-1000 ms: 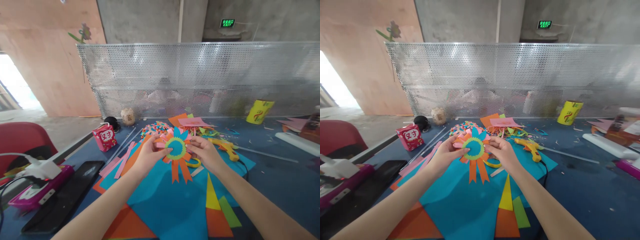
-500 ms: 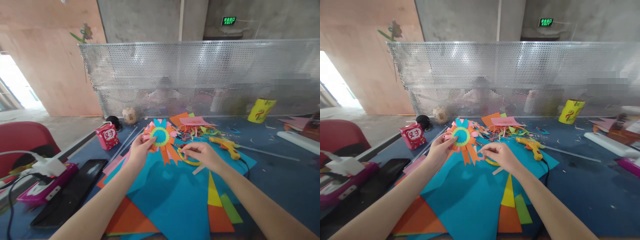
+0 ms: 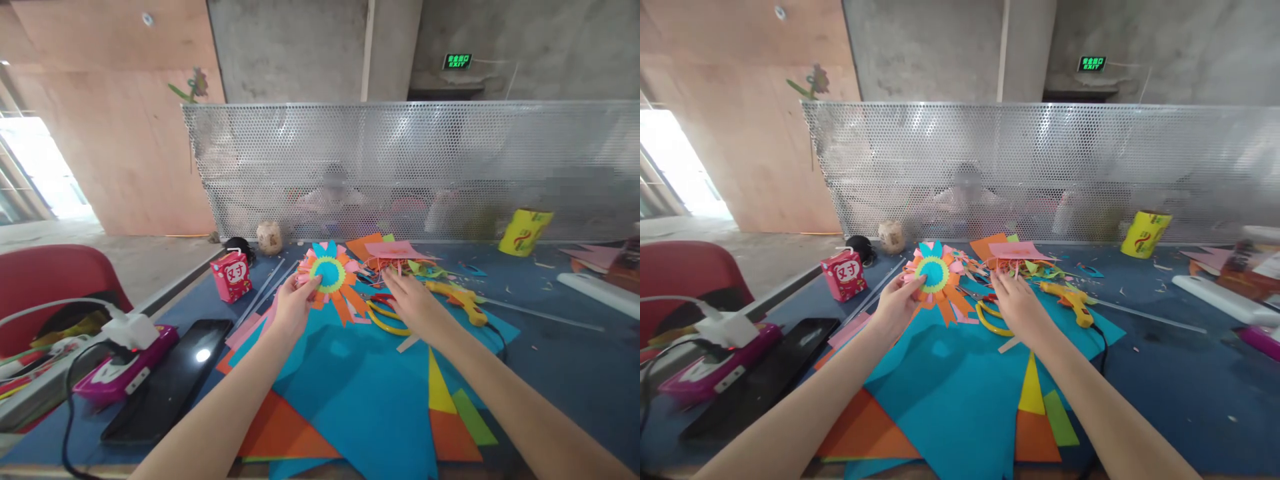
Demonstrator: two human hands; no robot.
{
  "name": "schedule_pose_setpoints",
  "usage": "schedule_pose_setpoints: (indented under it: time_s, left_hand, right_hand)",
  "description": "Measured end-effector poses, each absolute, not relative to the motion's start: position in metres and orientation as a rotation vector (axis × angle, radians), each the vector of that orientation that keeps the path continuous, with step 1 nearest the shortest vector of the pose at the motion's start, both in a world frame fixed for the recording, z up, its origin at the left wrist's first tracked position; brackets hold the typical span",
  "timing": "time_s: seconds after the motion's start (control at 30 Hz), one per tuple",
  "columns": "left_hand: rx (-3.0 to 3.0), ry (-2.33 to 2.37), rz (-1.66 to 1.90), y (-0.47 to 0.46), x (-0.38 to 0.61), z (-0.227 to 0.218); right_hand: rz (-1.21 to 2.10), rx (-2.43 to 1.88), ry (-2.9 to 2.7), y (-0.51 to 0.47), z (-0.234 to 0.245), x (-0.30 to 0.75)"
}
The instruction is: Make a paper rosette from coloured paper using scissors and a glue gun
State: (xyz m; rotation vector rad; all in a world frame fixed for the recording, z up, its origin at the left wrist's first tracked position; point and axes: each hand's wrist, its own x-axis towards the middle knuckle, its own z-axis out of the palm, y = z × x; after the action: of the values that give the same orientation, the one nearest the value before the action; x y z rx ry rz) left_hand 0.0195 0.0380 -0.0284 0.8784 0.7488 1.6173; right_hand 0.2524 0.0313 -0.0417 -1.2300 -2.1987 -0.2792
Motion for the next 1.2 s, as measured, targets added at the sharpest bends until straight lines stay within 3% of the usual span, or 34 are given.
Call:
schedule_pose_setpoints:
  time_s: [0.13, 0.27, 0.33, 0.53, 0.63, 0.8, 0.9, 1.07, 1.2]
  left_hand:
    - [0.884, 0.753, 1.662, 0.037, 0.015, -0.025]
    - [0.901, 0.779, 1.660, 0.040, 0.015, -0.028]
    - [0.902, 0.784, 1.638, 0.040, 0.016, -0.030]
    - [0.912, 0.774, 1.646, 0.038, 0.017, -0.029]
    - [0.934, 0.774, 1.675, 0.037, 0.017, -0.028]
    - [0.963, 0.778, 1.681, 0.036, 0.017, -0.029]
    - [0.963, 0.778, 1.663, 0.036, 0.018, -0.030]
    - [0.928, 0.772, 1.678, 0.038, 0.018, -0.031]
    - [0.917, 0.794, 1.692, 0.036, 0.017, -0.028]
  right_hand:
    - [0.265, -1.009, -2.419, 0.012, -0.027, 0.236]
    - [0.731, -0.592, -2.167, -0.015, -0.004, 0.214]
    - [0.646, -0.576, -2.008, -0.019, 0.003, 0.208]
    - [-0.150, -1.016, -2.086, 0.003, -0.013, 0.202]
    - [0.031, -1.170, -2.192, 0.003, -0.028, 0.197]
    - [0.436, -0.896, -2.183, -0.014, -0.018, 0.194]
    - [0.421, -0.845, -1.997, -0.015, -0.003, 0.198]
    - [0.052, -1.053, -2.000, -0.001, -0.016, 0.202]
    - [0.291, -1.125, -2.099, 0.000, -0.039, 0.202]
